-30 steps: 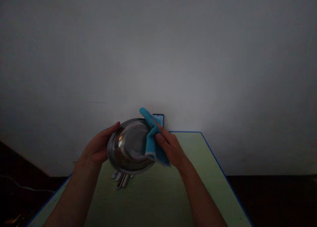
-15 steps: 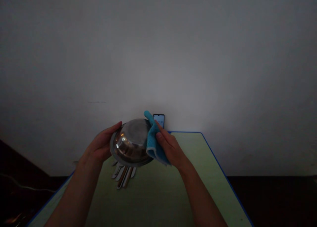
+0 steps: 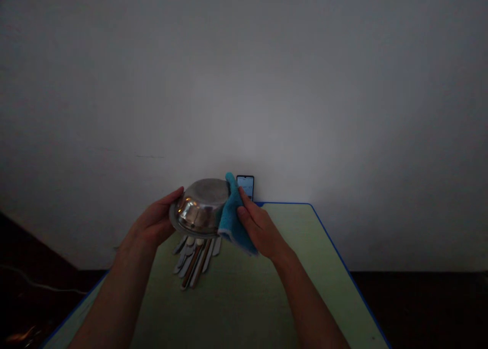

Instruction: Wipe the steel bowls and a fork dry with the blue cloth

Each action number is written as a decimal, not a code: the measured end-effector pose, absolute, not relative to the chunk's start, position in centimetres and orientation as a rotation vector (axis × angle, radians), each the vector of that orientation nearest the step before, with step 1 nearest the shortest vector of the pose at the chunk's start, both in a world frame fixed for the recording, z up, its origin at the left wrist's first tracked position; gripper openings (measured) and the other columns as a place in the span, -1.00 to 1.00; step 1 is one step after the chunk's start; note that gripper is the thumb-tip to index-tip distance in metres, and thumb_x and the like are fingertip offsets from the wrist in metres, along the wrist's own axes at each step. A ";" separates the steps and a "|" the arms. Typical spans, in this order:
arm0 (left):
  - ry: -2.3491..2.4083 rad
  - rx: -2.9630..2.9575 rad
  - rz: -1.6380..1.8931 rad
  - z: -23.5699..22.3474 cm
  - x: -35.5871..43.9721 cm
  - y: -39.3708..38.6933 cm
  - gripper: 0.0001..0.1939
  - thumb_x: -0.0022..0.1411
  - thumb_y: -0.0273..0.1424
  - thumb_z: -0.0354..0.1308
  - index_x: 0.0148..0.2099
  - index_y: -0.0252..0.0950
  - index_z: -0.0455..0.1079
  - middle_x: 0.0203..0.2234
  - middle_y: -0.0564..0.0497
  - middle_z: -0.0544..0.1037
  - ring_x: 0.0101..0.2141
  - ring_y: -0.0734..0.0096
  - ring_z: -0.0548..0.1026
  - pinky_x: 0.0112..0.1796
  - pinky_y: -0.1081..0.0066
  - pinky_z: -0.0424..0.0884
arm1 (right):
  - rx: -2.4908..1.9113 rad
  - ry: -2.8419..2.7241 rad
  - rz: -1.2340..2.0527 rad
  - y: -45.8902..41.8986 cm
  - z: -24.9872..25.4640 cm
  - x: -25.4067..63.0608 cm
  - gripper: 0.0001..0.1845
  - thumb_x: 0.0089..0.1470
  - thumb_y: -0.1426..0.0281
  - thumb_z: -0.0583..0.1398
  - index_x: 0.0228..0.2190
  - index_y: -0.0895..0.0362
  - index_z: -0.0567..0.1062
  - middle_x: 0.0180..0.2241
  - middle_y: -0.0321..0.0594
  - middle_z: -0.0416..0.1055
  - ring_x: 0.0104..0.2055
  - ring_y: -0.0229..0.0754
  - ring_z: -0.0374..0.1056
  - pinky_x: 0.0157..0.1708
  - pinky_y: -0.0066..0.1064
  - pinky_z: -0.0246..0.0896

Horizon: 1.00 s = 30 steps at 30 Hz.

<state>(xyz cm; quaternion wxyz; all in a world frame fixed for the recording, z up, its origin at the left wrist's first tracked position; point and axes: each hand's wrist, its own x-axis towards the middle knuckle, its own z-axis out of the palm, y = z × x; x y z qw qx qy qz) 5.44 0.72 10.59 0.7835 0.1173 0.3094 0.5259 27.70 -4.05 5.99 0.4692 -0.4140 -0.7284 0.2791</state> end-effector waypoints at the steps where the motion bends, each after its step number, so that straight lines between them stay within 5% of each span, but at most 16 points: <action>1: 0.667 0.246 1.142 10.6 5.4 0.8 -0.69 0.30 -0.57 -0.12 0.01 -0.53 0.33 -0.57 -0.16 0.60 -0.49 0.21 0.61 -0.37 0.38 0.57 | -1.026 -1.787 0.690 -4.1 6.0 27.6 -0.41 0.20 0.07 -0.04 0.23 -0.17 -0.01 0.23 -0.29 0.11 0.22 -0.02 0.11 0.19 0.07 -0.05; 13: 0.679 0.190 1.191 10.6 5.3 0.9 -0.76 0.31 -0.55 -0.13 -0.13 -0.46 0.35 -0.62 -0.11 0.56 -0.57 0.28 0.59 -0.45 0.46 0.55 | -1.043 -1.838 0.579 -4.6 5.4 26.8 -0.39 0.25 0.17 -0.06 0.26 -0.07 -0.15 0.23 -0.20 0.12 0.15 -0.02 0.21 0.09 -0.01 0.11; 23: 0.665 0.205 1.203 10.4 5.0 1.1 -0.72 0.34 -0.51 -0.14 0.00 -0.47 0.29 -0.56 -0.11 0.58 -0.52 0.26 0.60 -0.41 0.41 0.57 | -1.032 -1.929 0.414 -4.6 4.9 26.1 -0.35 0.26 0.19 -0.09 0.27 -0.04 -0.27 0.32 -0.23 -0.23 0.33 -0.11 -0.17 0.25 -0.06 -0.14; 30: 0.683 0.179 1.235 10.5 5.1 1.1 -0.69 0.35 -0.50 -0.17 0.05 -0.47 0.27 -0.54 -0.12 0.59 -0.53 0.28 0.60 -0.45 0.45 0.56 | -1.019 -1.999 0.270 -4.5 4.5 25.7 -0.36 0.27 0.24 -0.10 0.27 -0.07 -0.28 0.33 -0.27 -0.27 0.35 -0.14 -0.29 0.28 -0.05 -0.23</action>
